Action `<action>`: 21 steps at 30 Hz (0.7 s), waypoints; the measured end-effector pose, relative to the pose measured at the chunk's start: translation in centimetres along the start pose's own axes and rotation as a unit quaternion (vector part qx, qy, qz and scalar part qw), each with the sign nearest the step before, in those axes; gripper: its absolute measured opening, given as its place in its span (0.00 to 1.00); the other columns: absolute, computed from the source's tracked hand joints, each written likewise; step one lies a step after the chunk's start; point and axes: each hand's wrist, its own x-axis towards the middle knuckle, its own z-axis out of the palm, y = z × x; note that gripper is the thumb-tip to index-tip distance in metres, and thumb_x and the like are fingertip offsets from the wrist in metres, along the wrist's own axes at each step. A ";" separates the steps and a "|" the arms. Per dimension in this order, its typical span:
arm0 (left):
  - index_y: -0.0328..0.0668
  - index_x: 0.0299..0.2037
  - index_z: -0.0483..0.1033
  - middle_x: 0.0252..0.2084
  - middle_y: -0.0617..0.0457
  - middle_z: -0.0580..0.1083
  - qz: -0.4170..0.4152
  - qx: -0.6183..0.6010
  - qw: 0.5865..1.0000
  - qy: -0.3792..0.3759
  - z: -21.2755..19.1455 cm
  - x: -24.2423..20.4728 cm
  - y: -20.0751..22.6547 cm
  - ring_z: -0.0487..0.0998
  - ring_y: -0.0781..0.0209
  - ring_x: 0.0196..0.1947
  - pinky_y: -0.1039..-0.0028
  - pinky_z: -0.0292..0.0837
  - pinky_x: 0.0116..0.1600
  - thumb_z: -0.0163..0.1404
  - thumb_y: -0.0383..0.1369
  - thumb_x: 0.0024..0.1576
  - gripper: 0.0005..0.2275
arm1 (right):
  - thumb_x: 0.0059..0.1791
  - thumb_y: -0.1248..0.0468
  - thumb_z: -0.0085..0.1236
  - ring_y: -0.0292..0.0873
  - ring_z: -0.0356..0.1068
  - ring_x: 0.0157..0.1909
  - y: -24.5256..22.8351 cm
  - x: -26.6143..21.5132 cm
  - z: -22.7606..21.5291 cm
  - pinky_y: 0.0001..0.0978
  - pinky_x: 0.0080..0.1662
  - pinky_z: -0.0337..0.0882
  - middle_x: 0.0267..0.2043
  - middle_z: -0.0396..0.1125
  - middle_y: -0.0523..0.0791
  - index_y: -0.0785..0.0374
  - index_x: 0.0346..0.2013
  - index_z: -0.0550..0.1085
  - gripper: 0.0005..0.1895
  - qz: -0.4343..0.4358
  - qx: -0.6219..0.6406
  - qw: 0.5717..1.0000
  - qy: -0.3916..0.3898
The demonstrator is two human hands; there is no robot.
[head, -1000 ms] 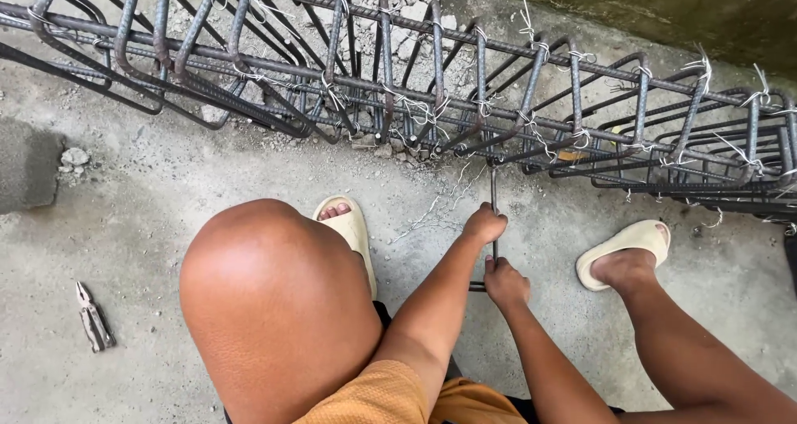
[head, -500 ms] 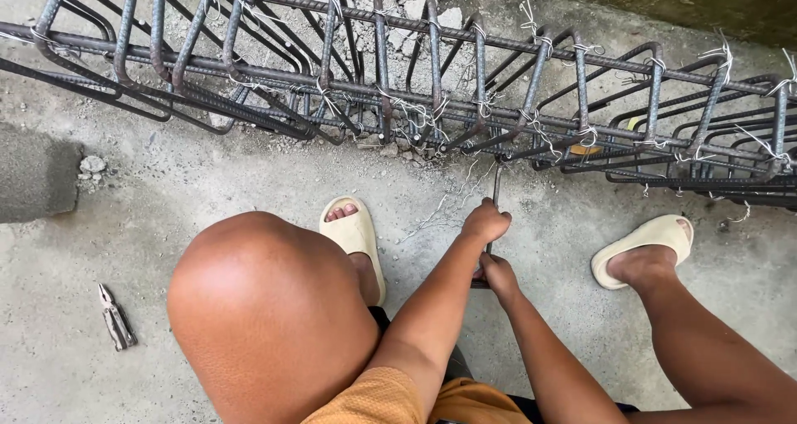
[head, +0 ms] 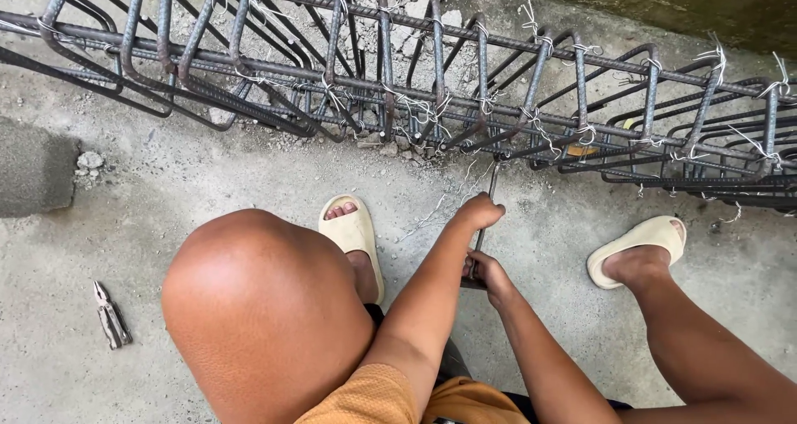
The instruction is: Tying steel rebar intersections with wire using a manual twisting tool
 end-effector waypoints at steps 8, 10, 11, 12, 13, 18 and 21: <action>0.37 0.25 0.83 0.22 0.43 0.78 0.036 0.046 0.998 0.009 0.1 4.2 -1.9 0.83 0.47 0.26 0.62 0.76 0.38 0.47 0.45 0.50 0.19 | 0.50 0.43 0.48 0.40 0.66 0.30 1.0 0.2 0.1 0.29 0.36 0.57 0.24 0.71 0.43 0.50 0.29 0.66 0.16 -0.015 0.058 0.998 -0.018; 0.39 0.24 0.84 0.22 0.43 0.78 0.036 0.051 0.998 0.011 -0.1 4.3 -1.8 0.83 0.47 0.26 0.62 0.76 0.38 0.47 0.46 0.50 0.18 | 0.50 0.44 0.48 0.40 0.66 0.31 1.0 0.1 0.5 0.29 0.36 0.57 0.24 0.70 0.43 0.50 0.29 0.66 0.16 -0.021 0.069 0.997 -0.017; 0.40 0.24 0.83 0.21 0.44 0.78 0.033 0.052 0.998 0.011 -0.1 4.5 -1.9 0.83 0.48 0.26 0.63 0.76 0.37 0.47 0.47 0.50 0.18 | 0.50 0.43 0.47 0.41 0.65 0.30 1.0 0.1 0.6 0.30 0.35 0.58 0.23 0.69 0.43 0.50 0.30 0.66 0.16 -0.020 0.082 0.996 -0.015; 0.42 0.23 0.83 0.21 0.46 0.78 0.031 0.053 0.998 0.012 -0.1 4.6 -1.9 0.83 0.50 0.25 0.64 0.77 0.37 0.47 0.47 0.49 0.18 | 0.50 0.43 0.46 0.42 0.65 0.29 1.0 0.1 0.7 0.30 0.34 0.58 0.22 0.67 0.43 0.51 0.30 0.65 0.17 -0.019 0.095 0.995 -0.013; 0.42 0.23 0.83 0.21 0.46 0.78 0.031 0.053 0.998 0.012 -0.6 3.5 -1.3 0.83 0.50 0.25 0.64 0.77 0.37 0.47 0.47 0.49 0.18 | 0.50 0.43 0.46 0.42 0.65 0.29 0.4 -0.8 1.2 0.30 0.34 0.58 0.22 0.67 0.43 0.51 0.30 0.65 0.17 -0.020 0.095 0.995 -0.013; 0.45 0.25 0.85 0.21 0.48 0.79 0.036 0.045 0.998 0.001 -1.0 4.6 -1.5 0.82 0.53 0.23 0.65 0.77 0.33 0.49 0.45 0.48 0.15 | 0.52 0.42 0.45 0.42 0.63 0.27 -2.2 -4.0 3.3 0.31 0.31 0.60 0.21 0.59 0.41 0.55 0.32 0.64 0.20 -0.048 0.172 0.983 -0.030; 0.31 0.38 0.84 0.35 0.48 0.83 0.035 -0.053 0.998 -0.029 -1.7 4.0 -1.4 0.84 0.57 0.29 0.70 0.78 0.35 0.50 0.39 0.51 0.17 | 0.52 0.43 0.47 0.45 0.65 0.26 -2.8 -4.6 3.3 0.37 0.33 0.67 0.20 0.59 0.43 0.56 0.30 0.64 0.21 -0.061 0.198 0.978 -0.036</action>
